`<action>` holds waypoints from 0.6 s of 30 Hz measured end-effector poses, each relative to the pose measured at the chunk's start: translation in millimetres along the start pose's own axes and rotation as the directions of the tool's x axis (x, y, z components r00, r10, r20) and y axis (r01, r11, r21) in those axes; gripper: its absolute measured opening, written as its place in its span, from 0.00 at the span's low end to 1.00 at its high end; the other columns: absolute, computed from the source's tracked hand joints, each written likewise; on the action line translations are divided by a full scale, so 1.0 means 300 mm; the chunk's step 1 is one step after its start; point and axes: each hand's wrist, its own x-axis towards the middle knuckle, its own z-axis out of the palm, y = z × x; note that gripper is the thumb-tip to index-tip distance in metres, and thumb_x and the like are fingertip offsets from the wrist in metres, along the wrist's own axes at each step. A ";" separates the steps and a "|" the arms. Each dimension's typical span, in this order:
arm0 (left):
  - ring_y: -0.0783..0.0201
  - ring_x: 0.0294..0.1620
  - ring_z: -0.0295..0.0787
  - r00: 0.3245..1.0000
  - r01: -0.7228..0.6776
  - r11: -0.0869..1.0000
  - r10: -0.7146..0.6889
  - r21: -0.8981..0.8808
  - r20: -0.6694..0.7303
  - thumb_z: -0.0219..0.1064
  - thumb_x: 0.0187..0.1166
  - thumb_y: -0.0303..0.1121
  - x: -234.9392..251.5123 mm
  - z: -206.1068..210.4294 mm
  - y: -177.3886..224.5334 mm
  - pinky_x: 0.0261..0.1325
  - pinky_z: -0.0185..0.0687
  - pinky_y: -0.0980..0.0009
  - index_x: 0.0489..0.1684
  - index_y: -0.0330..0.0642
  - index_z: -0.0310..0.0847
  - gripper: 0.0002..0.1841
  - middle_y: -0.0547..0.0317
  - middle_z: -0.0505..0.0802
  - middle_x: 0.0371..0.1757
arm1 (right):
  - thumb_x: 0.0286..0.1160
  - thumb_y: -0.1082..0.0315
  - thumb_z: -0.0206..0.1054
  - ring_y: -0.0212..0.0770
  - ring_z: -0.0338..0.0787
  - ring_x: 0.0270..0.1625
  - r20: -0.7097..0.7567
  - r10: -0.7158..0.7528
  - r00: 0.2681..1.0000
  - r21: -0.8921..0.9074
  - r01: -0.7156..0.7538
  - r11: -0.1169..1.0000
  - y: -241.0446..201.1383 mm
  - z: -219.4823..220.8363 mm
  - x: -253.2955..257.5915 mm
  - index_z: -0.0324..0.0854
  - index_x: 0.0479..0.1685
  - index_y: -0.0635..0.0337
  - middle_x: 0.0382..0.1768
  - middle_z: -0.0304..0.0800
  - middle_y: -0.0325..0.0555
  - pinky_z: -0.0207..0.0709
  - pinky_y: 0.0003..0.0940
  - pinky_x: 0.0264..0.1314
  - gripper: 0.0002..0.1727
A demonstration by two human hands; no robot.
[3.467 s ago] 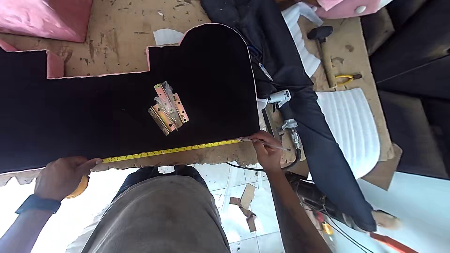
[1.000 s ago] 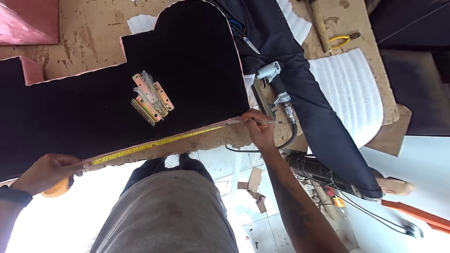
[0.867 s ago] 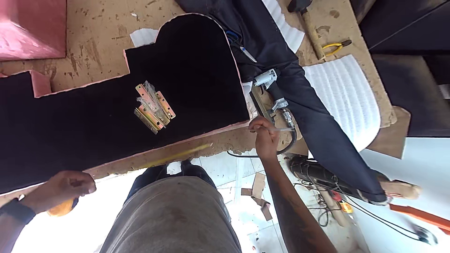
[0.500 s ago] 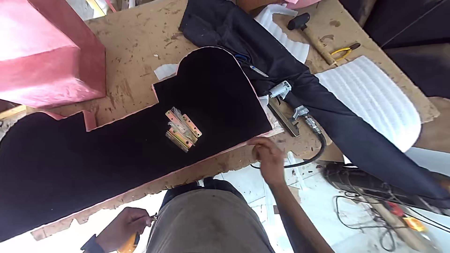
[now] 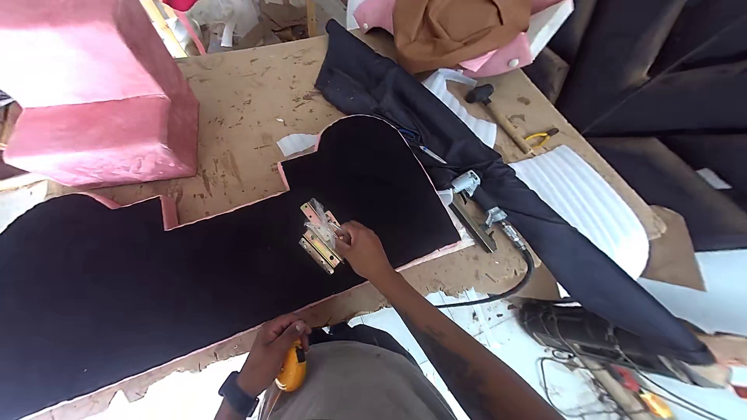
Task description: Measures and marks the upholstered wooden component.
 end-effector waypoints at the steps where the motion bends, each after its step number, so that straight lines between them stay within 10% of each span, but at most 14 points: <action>1: 0.55 0.36 0.92 0.999 0.000 0.999 -0.002 -0.041 -0.047 0.55 0.91 0.40 0.002 0.011 -0.005 0.44 0.91 0.60 0.47 0.34 0.89 0.19 0.45 0.95 0.37 | 0.75 0.54 0.71 0.39 0.87 0.36 -0.009 0.006 1.000 -0.011 -0.006 1.000 -0.008 0.008 0.001 0.89 0.42 0.46 0.39 0.88 0.36 0.85 0.49 0.38 0.09; 9: 0.51 0.28 0.93 0.985 0.061 0.997 -0.068 -0.049 -0.160 0.66 0.86 0.43 0.022 -0.024 0.041 0.34 0.93 0.57 0.67 0.37 0.79 0.21 0.45 0.93 0.31 | 0.75 0.57 0.74 0.38 0.87 0.32 -0.224 0.081 0.971 0.114 -0.056 0.992 0.014 -0.020 0.003 0.93 0.42 0.46 0.36 0.91 0.35 0.84 0.49 0.36 0.07; 18: 0.68 0.31 0.93 0.959 0.136 0.937 -0.044 0.322 -0.278 0.68 0.84 0.47 0.228 -0.109 0.193 0.39 0.91 0.66 0.49 0.52 0.92 0.13 0.68 0.96 0.31 | 0.75 0.60 0.75 0.33 0.84 0.29 -0.336 0.109 0.936 0.256 -0.020 0.966 0.035 -0.019 0.038 0.93 0.40 0.43 0.36 0.91 0.32 0.82 0.41 0.32 0.03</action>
